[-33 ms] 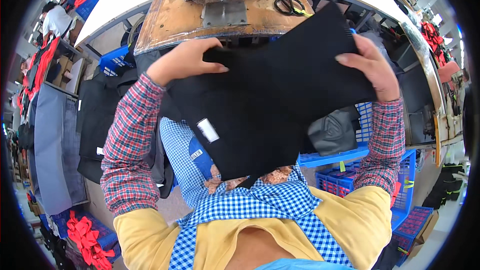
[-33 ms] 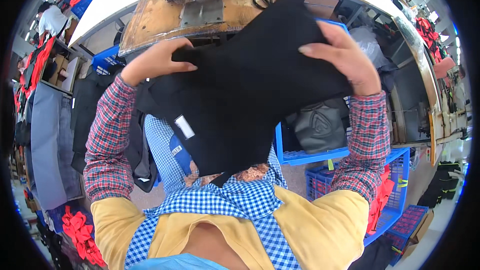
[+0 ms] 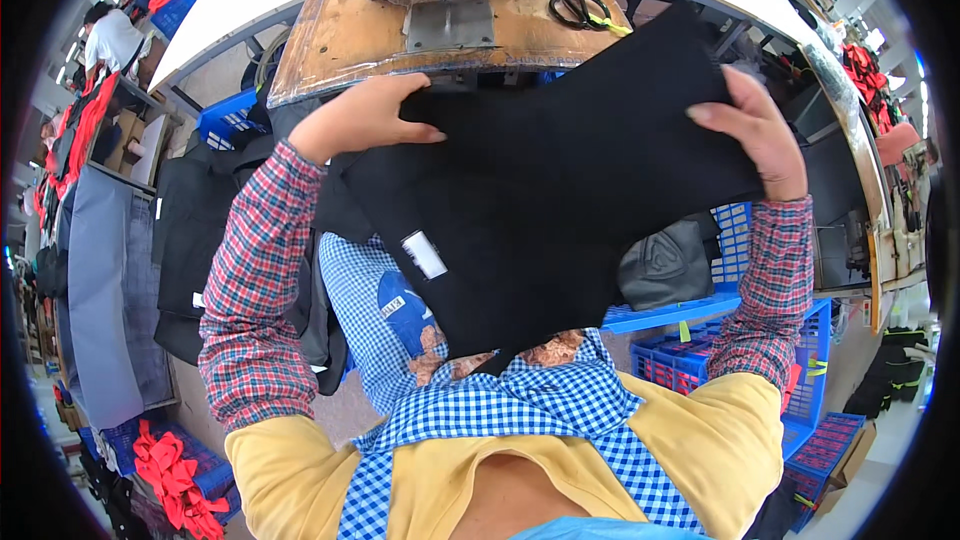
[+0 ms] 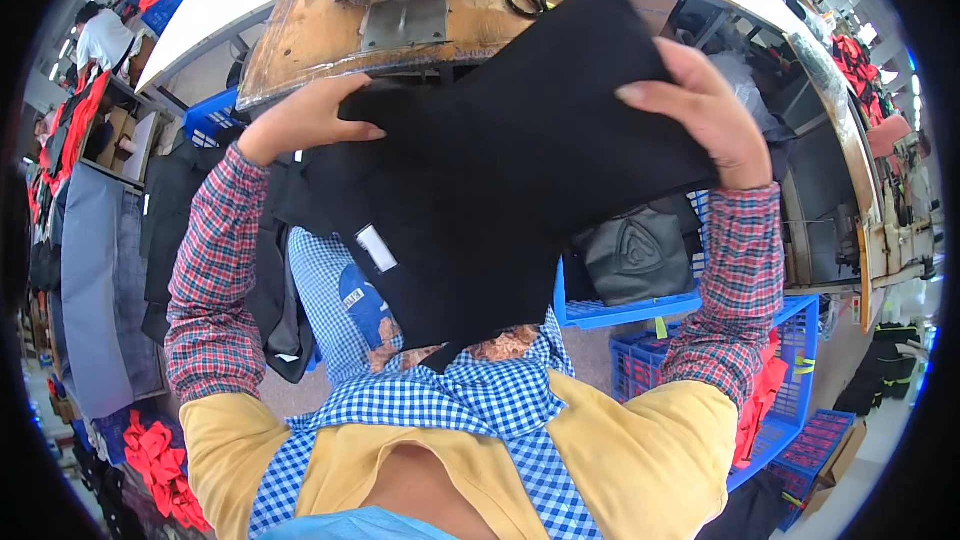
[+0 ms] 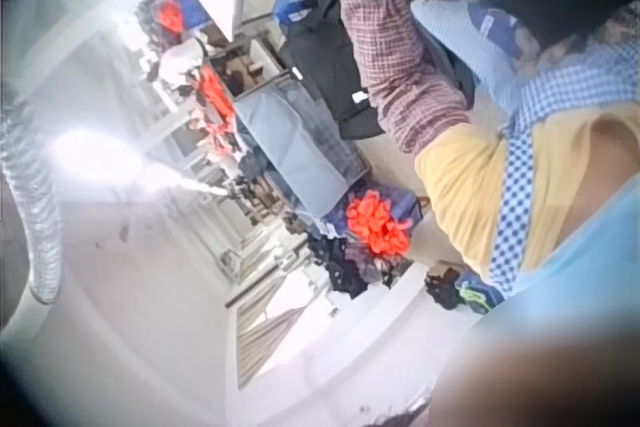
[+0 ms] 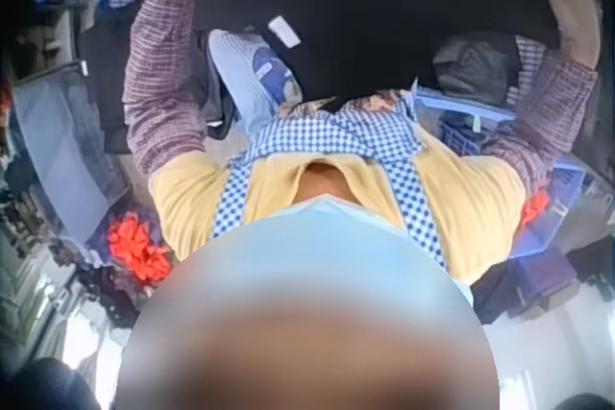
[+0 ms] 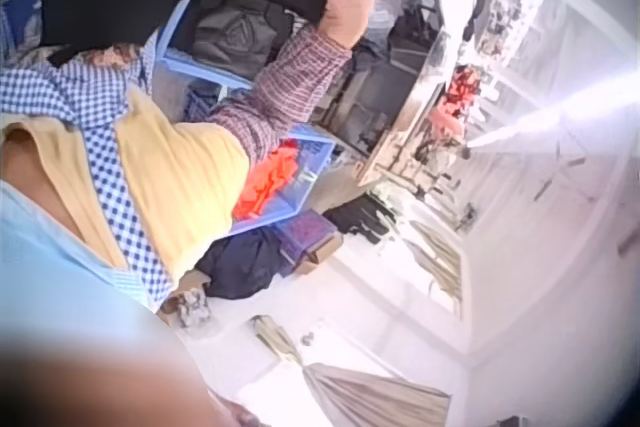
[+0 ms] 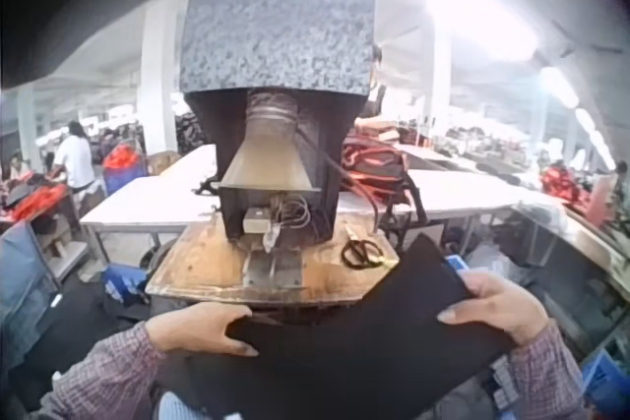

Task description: The person is processing black fabric components at a workshop station, using scissors to trim excess and a machine for assembly.

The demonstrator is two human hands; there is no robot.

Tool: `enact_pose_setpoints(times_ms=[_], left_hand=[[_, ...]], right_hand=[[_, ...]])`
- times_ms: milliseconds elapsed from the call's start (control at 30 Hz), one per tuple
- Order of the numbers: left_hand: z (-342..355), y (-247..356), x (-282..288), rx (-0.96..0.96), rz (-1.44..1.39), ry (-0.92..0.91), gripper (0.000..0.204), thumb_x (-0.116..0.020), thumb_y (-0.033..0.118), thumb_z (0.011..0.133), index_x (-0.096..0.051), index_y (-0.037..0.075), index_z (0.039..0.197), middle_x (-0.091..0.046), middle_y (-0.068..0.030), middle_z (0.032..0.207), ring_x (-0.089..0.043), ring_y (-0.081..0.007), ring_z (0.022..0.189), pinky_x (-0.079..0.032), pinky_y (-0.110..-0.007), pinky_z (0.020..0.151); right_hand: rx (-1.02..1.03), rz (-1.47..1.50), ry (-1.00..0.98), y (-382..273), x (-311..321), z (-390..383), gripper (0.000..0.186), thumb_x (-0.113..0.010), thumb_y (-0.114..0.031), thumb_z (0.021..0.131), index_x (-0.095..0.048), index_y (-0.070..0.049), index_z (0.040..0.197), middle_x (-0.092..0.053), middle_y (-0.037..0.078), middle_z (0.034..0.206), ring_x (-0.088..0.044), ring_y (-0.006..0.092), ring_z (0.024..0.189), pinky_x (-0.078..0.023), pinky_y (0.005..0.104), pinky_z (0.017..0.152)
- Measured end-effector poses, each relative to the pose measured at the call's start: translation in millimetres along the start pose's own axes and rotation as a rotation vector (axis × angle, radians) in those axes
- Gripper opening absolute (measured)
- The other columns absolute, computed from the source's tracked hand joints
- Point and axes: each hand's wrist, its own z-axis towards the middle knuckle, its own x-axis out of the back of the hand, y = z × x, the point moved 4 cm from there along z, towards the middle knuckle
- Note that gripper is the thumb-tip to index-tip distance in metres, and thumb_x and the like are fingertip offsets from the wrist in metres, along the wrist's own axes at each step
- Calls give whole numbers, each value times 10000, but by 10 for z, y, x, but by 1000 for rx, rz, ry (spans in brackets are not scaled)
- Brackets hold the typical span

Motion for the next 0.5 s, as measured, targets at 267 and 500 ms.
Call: enact_pose_setpoints(times_ms=[267, 500], left_hand=[[98, 153, -476, 26, -387, -139, 334, -597, 305, 924, -603, -28, 933, -597, -162, 785, -568, -264, 722, -460, -352, 684], [313, 1088, -293, -103, -581, -160, 300, -567, 255, 942, -602, -41, 912, -576, -152, 746, -540, -237, 660, -449, -332, 652]], right_hand=[[-19, -635, 265, 496, 698, -191, 454, -652, -149, 852, -533, 29, 1253, -634, 126, 1144, -609, 245, 1041, -440, 311, 958], [427, -898, -18, 609, -699, 59, 591, -717, -371, 811, -515, -16, 1238, -541, 222, 1251, -447, 379, 1240, -348, 432, 1052]])
